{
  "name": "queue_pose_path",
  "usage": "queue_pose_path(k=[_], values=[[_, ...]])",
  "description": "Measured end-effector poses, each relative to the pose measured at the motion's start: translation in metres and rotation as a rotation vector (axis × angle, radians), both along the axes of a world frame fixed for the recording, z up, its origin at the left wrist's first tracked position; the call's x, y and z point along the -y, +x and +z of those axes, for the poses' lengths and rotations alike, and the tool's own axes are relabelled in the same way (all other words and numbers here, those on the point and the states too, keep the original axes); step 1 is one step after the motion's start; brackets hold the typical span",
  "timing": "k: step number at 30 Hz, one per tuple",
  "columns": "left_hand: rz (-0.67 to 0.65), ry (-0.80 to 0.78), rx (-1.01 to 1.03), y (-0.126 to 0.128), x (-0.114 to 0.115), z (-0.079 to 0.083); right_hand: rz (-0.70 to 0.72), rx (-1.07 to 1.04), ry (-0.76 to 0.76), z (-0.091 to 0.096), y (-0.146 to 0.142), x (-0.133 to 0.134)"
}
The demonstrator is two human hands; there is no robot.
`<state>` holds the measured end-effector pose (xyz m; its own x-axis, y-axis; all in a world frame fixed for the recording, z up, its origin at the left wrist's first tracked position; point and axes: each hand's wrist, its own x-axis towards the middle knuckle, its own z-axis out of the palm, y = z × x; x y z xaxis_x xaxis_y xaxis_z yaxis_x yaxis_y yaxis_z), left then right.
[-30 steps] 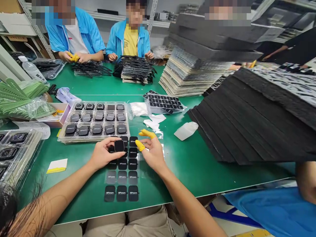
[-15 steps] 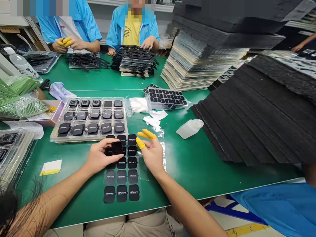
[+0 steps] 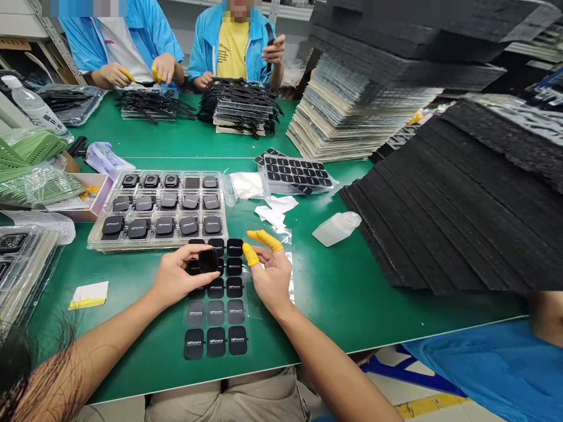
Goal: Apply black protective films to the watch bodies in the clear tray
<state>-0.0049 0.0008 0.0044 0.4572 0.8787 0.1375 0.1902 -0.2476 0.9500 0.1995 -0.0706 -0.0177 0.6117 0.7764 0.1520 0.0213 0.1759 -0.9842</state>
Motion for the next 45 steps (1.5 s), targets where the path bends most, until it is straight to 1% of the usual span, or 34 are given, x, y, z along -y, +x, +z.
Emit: queue_pose_path(k=[3,7,11,15,17,20,23,25,27,31,34,36,37,38,39,40,41,43,44,45], values=[[0.003,0.002,-0.003,-0.001,0.000,-0.001,0.030,-0.019,-0.029,-0.001,-0.001,0.000],[-0.001,0.034,-0.004,-0.001,-0.001,-0.004,0.051,-0.095,-0.061,-0.001,-0.001,-0.004],[-0.010,0.076,-0.022,-0.002,0.000,-0.005,0.034,-0.200,-0.100,0.004,0.002,-0.008],[-0.050,0.138,-0.004,-0.002,0.002,-0.006,0.019,-0.280,-0.136,0.004,0.004,-0.010],[-0.068,0.173,0.007,-0.002,0.002,-0.007,0.021,-0.255,-0.154,0.002,0.005,-0.009],[-0.072,0.182,0.004,-0.002,0.003,-0.006,0.009,-0.130,-0.156,-0.004,0.006,-0.009],[-0.063,0.126,-0.024,-0.001,0.003,-0.005,-0.001,-0.046,-0.153,-0.009,0.006,-0.008],[-0.059,0.057,-0.030,-0.001,0.003,-0.003,-0.002,-0.011,-0.145,-0.011,0.004,-0.007],[-0.068,-0.047,-0.008,-0.001,0.001,-0.001,-0.007,0.059,-0.130,-0.011,0.003,-0.006],[-0.110,-0.321,0.105,0.000,-0.007,0.003,-0.024,0.278,-0.086,-0.008,0.007,-0.006],[-0.114,-0.465,0.184,0.000,-0.014,0.005,-0.024,0.410,0.035,0.001,0.016,-0.005],[-0.113,-0.484,0.197,0.000,-0.015,0.005,0.003,0.414,0.164,0.011,0.022,-0.001],[-0.112,-0.470,0.186,0.000,-0.015,0.005,0.033,0.352,0.218,0.018,0.024,0.002],[-0.105,-0.440,0.167,0.000,-0.014,0.004,0.076,0.252,0.237,0.025,0.024,0.005],[-0.098,-0.395,0.138,0.000,-0.012,0.003,0.126,0.137,0.211,0.031,0.024,0.008],[-0.092,-0.340,0.102,0.000,-0.011,0.001,0.180,0.028,0.138,0.038,0.022,0.009],[-0.089,-0.279,0.063,0.001,-0.009,0.000,0.234,-0.055,0.027,0.044,0.019,0.009],[-0.084,-0.168,-0.005,0.001,-0.005,-0.003,0.320,-0.132,-0.224,0.053,0.010,0.004],[-0.074,-0.128,-0.033,0.001,-0.004,-0.004,0.347,-0.148,-0.321,0.054,0.006,-0.002],[-0.058,-0.098,-0.057,0.001,-0.003,-0.005,0.360,-0.162,-0.387,0.054,0.001,-0.008]])
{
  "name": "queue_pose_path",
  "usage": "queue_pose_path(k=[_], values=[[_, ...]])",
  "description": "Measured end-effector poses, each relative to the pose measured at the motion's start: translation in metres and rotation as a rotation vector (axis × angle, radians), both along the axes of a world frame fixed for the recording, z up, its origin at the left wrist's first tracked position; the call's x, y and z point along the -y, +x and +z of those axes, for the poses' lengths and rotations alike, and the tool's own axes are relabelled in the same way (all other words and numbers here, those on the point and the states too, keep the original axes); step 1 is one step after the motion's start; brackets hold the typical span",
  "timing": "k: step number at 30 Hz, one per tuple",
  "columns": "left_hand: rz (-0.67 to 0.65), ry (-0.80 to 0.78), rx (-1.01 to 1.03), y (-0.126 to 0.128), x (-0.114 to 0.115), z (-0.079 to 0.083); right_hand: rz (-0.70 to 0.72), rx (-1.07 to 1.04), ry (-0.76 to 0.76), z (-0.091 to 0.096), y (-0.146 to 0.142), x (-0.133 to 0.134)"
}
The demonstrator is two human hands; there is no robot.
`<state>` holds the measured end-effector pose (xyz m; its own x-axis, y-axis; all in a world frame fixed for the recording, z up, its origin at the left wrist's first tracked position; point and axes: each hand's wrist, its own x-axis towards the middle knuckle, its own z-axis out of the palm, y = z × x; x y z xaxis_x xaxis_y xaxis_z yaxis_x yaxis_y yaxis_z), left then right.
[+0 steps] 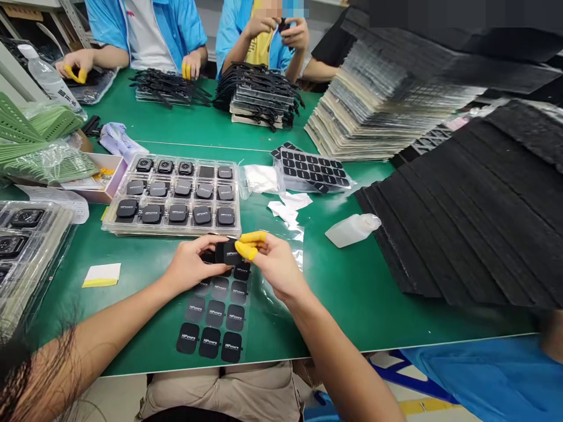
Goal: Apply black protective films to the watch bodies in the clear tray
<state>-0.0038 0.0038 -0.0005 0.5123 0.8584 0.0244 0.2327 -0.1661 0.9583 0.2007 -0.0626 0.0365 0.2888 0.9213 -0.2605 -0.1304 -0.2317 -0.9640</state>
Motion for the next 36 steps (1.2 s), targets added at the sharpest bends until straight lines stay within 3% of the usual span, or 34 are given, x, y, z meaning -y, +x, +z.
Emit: queue_pose_path(k=[4,9,36], values=[[0.043,0.052,-0.061,0.000,0.001,-0.001,-0.001,-0.077,-0.133,-0.012,-0.013,-0.019],[0.031,0.091,-0.084,0.001,0.001,-0.003,-0.021,-0.107,-0.116,-0.026,-0.019,-0.017],[0.032,0.065,-0.111,0.001,0.003,-0.001,-0.074,-0.125,-0.129,-0.022,-0.024,-0.014]])
